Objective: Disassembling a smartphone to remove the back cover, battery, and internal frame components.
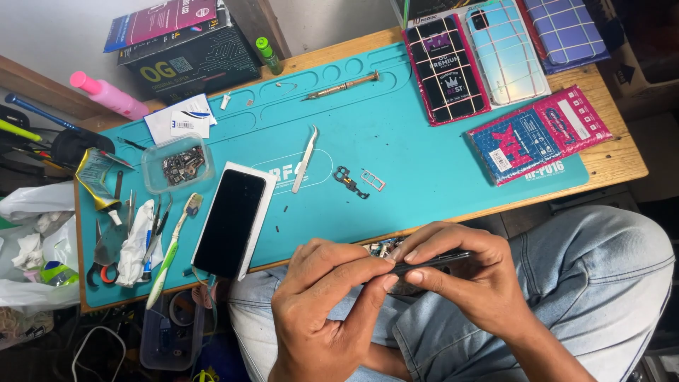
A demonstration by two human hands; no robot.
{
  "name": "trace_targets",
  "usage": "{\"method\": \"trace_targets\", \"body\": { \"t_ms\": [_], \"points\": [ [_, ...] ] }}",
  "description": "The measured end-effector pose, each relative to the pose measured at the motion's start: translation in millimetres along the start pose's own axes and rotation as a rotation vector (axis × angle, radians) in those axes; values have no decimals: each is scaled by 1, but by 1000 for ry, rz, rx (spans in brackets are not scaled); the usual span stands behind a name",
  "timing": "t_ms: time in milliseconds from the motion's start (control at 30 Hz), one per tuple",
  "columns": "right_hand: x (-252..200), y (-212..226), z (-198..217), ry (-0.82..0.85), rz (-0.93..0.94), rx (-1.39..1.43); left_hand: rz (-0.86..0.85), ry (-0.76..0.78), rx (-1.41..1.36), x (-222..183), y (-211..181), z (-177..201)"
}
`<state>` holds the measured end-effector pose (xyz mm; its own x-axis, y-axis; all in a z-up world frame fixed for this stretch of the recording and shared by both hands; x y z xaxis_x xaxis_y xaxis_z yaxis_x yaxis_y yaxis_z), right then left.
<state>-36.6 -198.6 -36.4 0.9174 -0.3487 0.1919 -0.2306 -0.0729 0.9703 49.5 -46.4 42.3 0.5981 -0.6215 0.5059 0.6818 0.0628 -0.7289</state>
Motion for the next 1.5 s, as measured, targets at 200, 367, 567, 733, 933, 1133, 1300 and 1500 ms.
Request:
{"method": "trace_targets", "body": {
  "t_ms": [200, 367, 567, 733, 933, 1133, 1300, 1500],
  "points": [
    [2, 0, 2, -17, -20, -34, 27, -42, 3, -4, 2, 0],
    [6, -20, 7, -97, -191, 175, 344, -201, -228, -16, 28, -3],
    [-2, -61, -17, -171, -445, 307, 1085, -503, -570, -50, 78, -25],
    [-4, -77, -6, -311, -478, 274, 1105, -438, -526, -55, 90, -29],
    [27, -38, -10, -534, -781, 540, 886, -369, -345, -45, 99, -21],
    [64, -49, -11, 139, -468, 974, 408, -331, -9, -5, 95, -14],
    [71, -86, 15, 146, -506, 699, 75, -120, 186, 27, 85, -57],
    [65, -118, 48, -199, -620, 640, -18, -36, 320, 28, 90, -94]
  ]
}}
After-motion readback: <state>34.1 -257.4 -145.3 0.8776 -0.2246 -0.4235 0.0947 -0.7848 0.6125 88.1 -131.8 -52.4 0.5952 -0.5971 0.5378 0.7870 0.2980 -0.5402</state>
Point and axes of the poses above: each hand's wrist, its own x-axis towards the middle knuckle, its own z-axis out of the back of the hand, y = z × x, the point moved 8 cm from there along x, towards the middle knuckle, and after that the axes turned 3 degrees about y, right-handed, at the moved point
